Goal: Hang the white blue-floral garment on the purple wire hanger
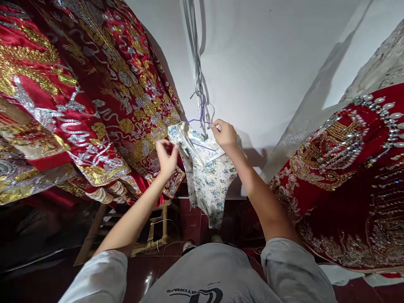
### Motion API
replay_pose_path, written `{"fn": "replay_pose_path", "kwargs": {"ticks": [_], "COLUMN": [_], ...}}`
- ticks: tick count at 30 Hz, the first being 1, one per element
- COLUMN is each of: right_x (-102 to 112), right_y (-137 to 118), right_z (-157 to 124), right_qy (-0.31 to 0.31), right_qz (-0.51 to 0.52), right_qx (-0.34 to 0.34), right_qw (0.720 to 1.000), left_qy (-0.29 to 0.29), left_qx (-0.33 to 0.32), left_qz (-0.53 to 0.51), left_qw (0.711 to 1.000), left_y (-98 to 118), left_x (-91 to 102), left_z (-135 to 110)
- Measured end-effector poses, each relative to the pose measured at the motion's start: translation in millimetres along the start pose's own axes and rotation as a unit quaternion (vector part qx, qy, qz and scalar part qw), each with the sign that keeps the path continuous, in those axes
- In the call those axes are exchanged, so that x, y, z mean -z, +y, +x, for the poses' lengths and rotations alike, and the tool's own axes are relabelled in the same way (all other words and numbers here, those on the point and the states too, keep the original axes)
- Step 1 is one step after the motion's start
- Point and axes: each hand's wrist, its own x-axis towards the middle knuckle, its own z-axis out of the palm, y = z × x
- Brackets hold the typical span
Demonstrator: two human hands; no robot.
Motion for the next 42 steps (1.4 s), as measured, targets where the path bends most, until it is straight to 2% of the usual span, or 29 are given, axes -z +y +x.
{"fn": "replay_pose_path", "kwargs": {"ticks": [1, 3, 5, 8, 10, 12, 16, 18, 19, 21, 24, 26, 28, 31, 35, 37, 40, 42], "right_x": [0, -1, 0, 0, 1, 2, 2, -4, -10, -28, -59, -73, -78, -72, -61, -58, -53, -49], "right_y": [2, 4, 5, 7, 9, 11, 13, 18, 22, 34, 55, 64, 67, 65, 58, 54, 47, 42], "right_z": [0, 1, 2, 1, -1, -6, -38, -69, -88, -125, -169, -186, -193, -195, -199, -201, -199, -193], "right_qy": [-0.001, -0.005, -0.011, -0.025, -0.023, 0.006, 0.127, 0.143, 0.126, 0.028, -0.126, -0.176, -0.185, -0.205, -0.243, -0.223, -0.181, -0.205], "right_qz": [0.004, 0.007, 0.011, 0.018, 0.019, 0.016, 0.017, 0.044, 0.073, 0.142, 0.175, 0.199, 0.228, 0.261, 0.295, 0.301, 0.299, 0.285], "right_qx": [0.004, 0.01, 0.015, 0.011, 0.0, 0.01, 0.088, 0.078, 0.051, -0.049, -0.221, -0.261, -0.251, -0.216, -0.201, -0.21, -0.234, -0.244], "right_qw": [1.0, 1.0, 1.0, 0.999, 1.0, 1.0, 0.988, 0.986, 0.988, 0.988, 0.951, 0.928, 0.922, 0.918, 0.902, 0.903, 0.907, 0.904], "left_qy": [-0.049, -0.177, -0.246, -0.267, -0.262, -0.257, -0.274, -0.283, -0.283, -0.277, -0.267, -0.255, -0.24, -0.225, -0.229, -0.246, -0.267, -0.276], "left_qx": [0.049, 0.166, 0.216, 0.239, 0.248, 0.253, 0.253, 0.249, 0.248, 0.247, 0.247, 0.245, 0.241, 0.243, 0.259, 0.234, 0.163, 0.136], "left_qz": [-0.016, -0.022, -0.021, -0.003, 0.022, 0.049, 0.078, 0.077, 0.073, 0.064, 0.042, 0.002, -0.062, -0.143, -0.158, -0.168, -0.18, -0.163], "left_qw": [0.997, 0.97, 0.945, 0.934, 0.933, 0.932, 0.924, 0.923, 0.924, 0.926, 0.931, 0.935, 0.938, 0.933, 0.925, 0.925, 0.933, 0.937], "left_y": [-5, -12, -16, -17, -17, -17, -17, -15, -13, -7, 7, 18, 30, 41, 42, 39, 36, 36], "left_x": [-15.4, -47.7, -77.4, -108.9, -119.9, -124.3, -116.8, -106.0, -99.4, -85.3, -65.4, -54.7, -46.3, -38.3, -33.9, -32.8, -32.5, -34.3], "left_z": [-19, -52, -71, -75, -68, -58, -53, -62, -69, -86, -116, -133, -145, -154, -157, -158, -159, -159]}}
